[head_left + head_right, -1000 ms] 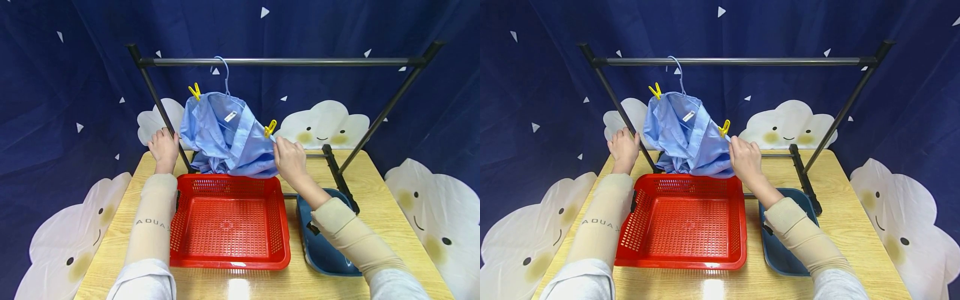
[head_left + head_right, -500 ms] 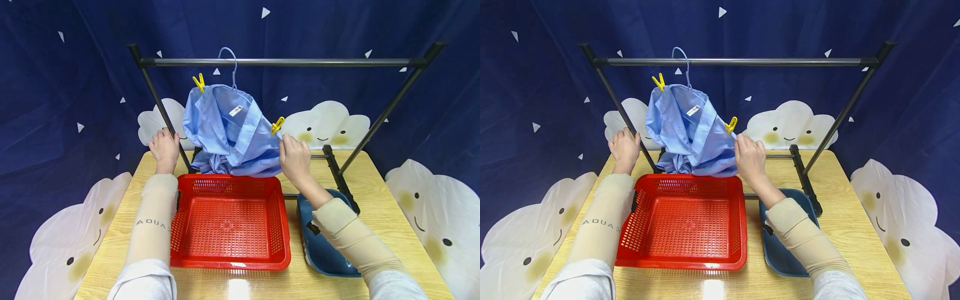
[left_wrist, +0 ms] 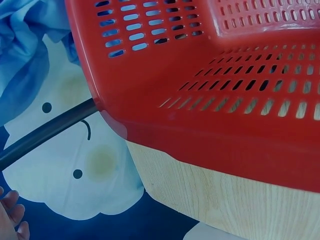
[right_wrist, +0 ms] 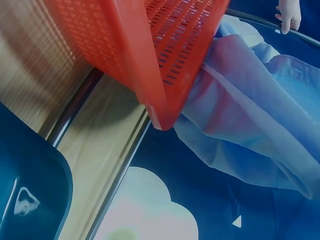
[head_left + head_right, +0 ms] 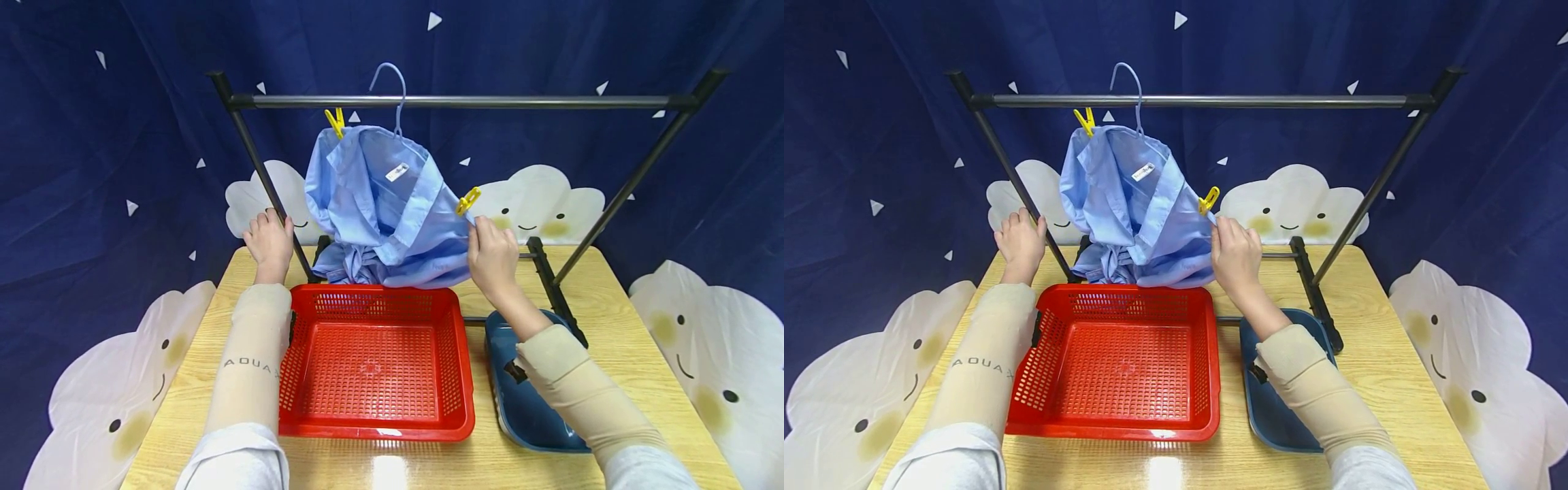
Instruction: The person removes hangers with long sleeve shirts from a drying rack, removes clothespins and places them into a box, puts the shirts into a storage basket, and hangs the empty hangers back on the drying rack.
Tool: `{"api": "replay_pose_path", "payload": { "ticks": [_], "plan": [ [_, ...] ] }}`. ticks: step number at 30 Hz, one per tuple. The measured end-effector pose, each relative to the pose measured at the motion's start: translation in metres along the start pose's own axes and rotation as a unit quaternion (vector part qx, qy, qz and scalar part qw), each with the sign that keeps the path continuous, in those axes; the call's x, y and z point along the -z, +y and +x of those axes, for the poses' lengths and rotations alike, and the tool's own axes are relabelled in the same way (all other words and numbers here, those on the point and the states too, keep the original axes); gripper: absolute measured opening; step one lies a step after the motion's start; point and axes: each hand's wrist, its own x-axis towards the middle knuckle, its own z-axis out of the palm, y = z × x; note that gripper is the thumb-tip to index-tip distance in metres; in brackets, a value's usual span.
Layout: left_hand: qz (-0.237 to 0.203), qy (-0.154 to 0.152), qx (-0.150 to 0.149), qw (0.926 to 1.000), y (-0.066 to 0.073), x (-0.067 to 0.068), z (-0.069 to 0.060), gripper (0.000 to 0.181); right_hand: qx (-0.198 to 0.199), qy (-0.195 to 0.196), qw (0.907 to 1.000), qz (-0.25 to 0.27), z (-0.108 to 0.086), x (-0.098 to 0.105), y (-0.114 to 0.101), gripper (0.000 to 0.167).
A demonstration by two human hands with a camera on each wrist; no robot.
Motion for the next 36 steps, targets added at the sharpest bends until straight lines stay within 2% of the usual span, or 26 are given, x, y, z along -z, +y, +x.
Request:
{"api": "replay_pose_path", "payload": {
  "ticks": [14,27,36],
  "plan": [
    [-0.002,-0.001,0.003,1.0000,0.001,0.000,0.000,0.046,0.021,0.031,0.9993,0.006,-0.005,0.007,0.015,0.018],
    [-0.003,-0.003,0.002,1.0000,0.000,0.001,-0.001,0.046,0.056,0.033,0.9979,0.009,-0.017,0.012,0.030,0.020],
    [-0.008,0.005,-0.003,1.0000,0.000,0.001,-0.001,0.045,0.085,0.027,0.9960,0.009,-0.024,0.016,0.038,0.028]
  ]
}}
